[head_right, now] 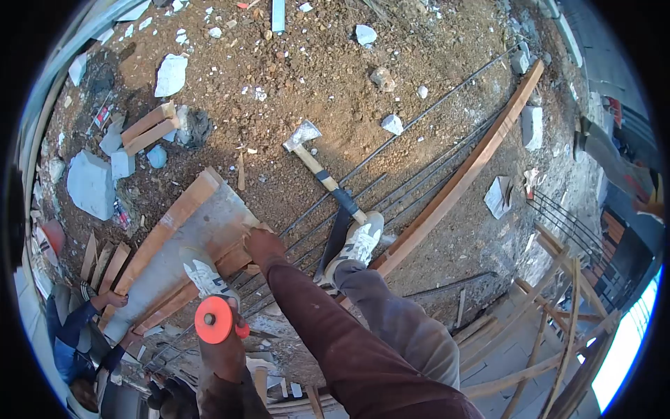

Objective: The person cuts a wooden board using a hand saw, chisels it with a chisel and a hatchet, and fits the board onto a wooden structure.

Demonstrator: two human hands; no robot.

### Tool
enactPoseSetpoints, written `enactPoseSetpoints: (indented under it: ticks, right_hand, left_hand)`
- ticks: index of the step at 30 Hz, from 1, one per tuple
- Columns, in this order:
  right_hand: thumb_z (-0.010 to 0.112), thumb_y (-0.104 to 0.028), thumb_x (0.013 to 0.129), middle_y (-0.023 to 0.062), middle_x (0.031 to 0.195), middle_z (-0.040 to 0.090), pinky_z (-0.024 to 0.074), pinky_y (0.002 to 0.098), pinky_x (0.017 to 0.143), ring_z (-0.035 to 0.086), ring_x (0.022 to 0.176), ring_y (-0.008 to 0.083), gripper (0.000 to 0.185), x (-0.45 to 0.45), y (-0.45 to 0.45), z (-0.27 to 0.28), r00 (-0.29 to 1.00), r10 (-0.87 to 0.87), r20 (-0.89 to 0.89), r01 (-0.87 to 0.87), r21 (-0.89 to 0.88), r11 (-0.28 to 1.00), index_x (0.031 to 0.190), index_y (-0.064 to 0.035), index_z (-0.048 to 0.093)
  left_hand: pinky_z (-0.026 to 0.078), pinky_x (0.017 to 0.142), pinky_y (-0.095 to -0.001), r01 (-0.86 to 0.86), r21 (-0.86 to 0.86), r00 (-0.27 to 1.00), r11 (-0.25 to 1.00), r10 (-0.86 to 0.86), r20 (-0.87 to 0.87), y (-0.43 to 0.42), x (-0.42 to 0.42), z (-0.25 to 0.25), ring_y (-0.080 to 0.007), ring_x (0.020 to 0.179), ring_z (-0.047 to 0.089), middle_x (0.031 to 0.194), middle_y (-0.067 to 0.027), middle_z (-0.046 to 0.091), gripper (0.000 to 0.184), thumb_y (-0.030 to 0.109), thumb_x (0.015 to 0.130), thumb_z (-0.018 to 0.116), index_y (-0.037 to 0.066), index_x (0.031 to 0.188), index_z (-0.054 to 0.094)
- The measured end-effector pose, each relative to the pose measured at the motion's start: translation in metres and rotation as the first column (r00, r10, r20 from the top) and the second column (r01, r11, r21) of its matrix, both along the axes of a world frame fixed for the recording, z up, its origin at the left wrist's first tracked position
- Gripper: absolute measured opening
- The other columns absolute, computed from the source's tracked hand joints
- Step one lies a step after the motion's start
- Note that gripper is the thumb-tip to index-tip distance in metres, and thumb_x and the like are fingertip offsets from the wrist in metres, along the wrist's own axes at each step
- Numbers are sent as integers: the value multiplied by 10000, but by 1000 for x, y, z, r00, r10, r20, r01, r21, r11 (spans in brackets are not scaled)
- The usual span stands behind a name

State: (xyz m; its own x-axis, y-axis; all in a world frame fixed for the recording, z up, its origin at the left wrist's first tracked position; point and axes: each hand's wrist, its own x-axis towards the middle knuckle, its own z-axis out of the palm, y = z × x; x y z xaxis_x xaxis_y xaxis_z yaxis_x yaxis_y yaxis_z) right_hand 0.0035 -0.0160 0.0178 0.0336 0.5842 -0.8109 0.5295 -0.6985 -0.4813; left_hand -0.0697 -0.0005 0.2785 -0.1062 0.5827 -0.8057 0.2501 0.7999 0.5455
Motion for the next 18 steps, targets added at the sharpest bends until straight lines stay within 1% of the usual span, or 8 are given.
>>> enactPoseSetpoints:
  ticks: [1,5,7,9,12,13,16,18]
  right_hand:
    - [571,-315,934,162,1098,707,546,473,866,684,996,355,296,-7,2,1,998,65,-21,-64,79,995,1021,-71,715]
    - [580,-232,920,202,1026,727,569,462,836,717,954,354,232,-29,36,-26,931,361,57,-365,148,919,984,-74,737]
    - [524,-293,931,205,964,726,560,477,843,708,916,380,337,-24,45,-45,970,213,117,-223,77,972,907,-40,745]
    - [535,-295,924,230,906,717,562,487,810,704,874,407,364,-26,8,-75,958,-128,257,145,-47,988,834,-9,742]
    - [559,-285,916,264,785,684,559,498,721,685,771,449,386,-30,-38,-20,798,-466,382,485,51,873,790,54,695]
    - [570,-286,914,276,755,670,556,499,694,677,743,459,400,-25,-45,-3,694,-586,418,617,75,784,761,68,675]
    - [584,-284,930,209,654,670,551,458,627,688,665,397,406,-3,-87,27,827,-422,370,392,158,906,724,57,664]
    - [639,-282,942,156,848,734,552,404,656,714,746,306,339,39,-101,23,739,-673,32,653,-279,704,1031,42,688]
  left_hand:
    - [458,651,-271,43,-7,993,999,-44,-111,6,5,4,-94,704,556,864,-9,605,133,173,986,627,49,1030,608]
    - [381,481,-225,-109,54,994,993,108,20,17,-4,0,-62,548,478,655,28,503,208,136,958,712,89,865,531]
    - [380,484,-223,-170,35,983,985,167,82,15,-21,-4,-60,557,482,666,27,508,214,147,953,721,89,856,540]
    - [384,492,-229,-258,85,964,962,251,86,12,-38,-10,-59,571,485,676,23,517,207,148,949,728,90,861,549]
    - [422,610,-271,-243,-26,970,970,244,14,25,-45,10,-88,678,515,802,7,555,120,160,953,684,80,989,602]
    - [408,593,-271,-267,38,962,963,264,63,25,-48,8,-86,663,502,788,16,531,130,166,959,691,74,994,606]
    - [399,570,-267,-191,-37,982,981,191,1,34,-54,12,-84,646,495,794,13,541,136,175,975,680,79,953,587]
    - [381,579,-250,-267,-43,964,963,267,-2,41,-51,10,-74,649,465,767,34,494,193,192,993,667,103,881,538]
